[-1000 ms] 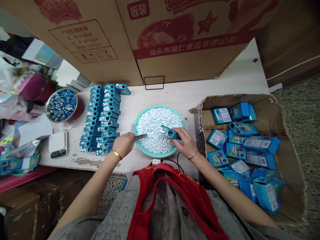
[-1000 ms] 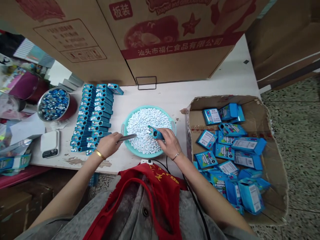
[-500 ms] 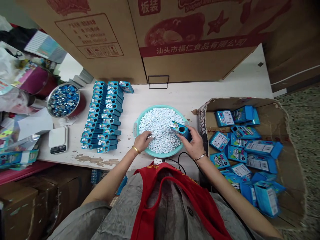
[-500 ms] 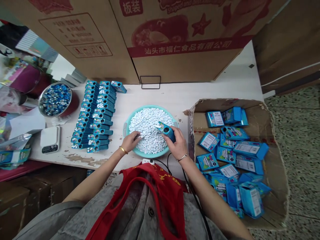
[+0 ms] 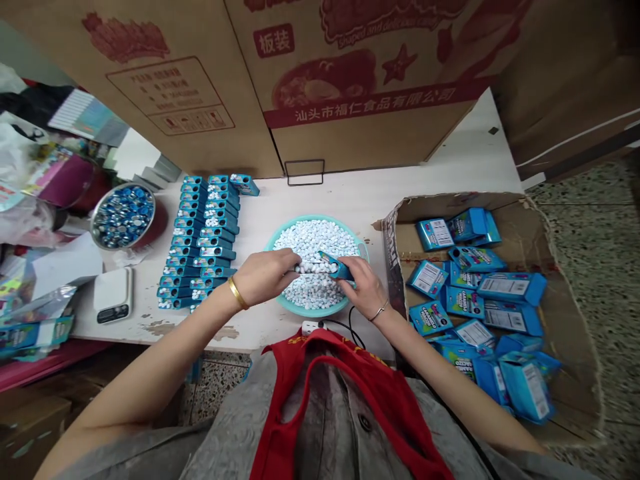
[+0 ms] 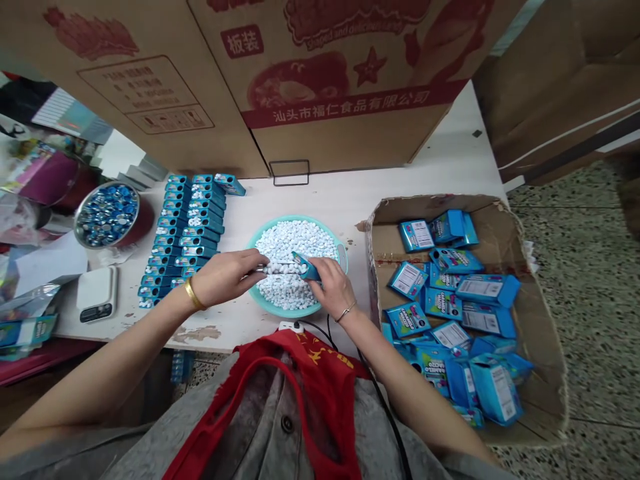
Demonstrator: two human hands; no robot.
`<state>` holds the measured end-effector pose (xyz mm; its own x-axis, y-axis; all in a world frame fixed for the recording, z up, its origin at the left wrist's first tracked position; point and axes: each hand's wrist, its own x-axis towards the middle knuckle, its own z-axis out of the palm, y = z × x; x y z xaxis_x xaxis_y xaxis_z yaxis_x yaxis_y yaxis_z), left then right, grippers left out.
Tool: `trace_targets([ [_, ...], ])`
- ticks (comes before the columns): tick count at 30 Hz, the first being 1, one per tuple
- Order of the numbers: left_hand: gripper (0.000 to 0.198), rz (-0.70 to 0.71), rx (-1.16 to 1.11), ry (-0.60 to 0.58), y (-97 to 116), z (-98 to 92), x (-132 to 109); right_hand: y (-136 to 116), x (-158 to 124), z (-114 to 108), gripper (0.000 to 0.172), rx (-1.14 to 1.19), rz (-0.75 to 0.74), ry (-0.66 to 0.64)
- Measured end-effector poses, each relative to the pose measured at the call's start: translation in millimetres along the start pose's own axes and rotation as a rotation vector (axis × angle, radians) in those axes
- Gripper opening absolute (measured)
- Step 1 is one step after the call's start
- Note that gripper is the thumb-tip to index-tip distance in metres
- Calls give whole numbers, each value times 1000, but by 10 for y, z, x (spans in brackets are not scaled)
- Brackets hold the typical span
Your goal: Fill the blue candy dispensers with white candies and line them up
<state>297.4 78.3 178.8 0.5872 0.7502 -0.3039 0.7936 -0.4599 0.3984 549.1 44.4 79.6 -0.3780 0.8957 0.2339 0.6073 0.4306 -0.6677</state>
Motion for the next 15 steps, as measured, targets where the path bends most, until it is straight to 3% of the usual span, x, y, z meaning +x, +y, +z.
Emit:
trace_targets([
  [3, 14, -45, 186, -79, 258, -237, 71, -39, 4, 41, 37, 10, -8, -8],
  [6, 17, -24, 289, -80, 473, -393, 85, -56, 3, 68, 37, 28, 5, -5],
  [9, 20, -13, 290, -25, 476, -434, 17, -46, -1, 73, 36, 35, 0, 5],
  [12, 16, -131, 246, 72, 176, -244, -126, -6, -7, 45, 36, 52, 17, 30],
  [15, 16, -333, 171, 52, -249, 251, -248, 51, -14, -15, 34, 75, 90, 77],
])
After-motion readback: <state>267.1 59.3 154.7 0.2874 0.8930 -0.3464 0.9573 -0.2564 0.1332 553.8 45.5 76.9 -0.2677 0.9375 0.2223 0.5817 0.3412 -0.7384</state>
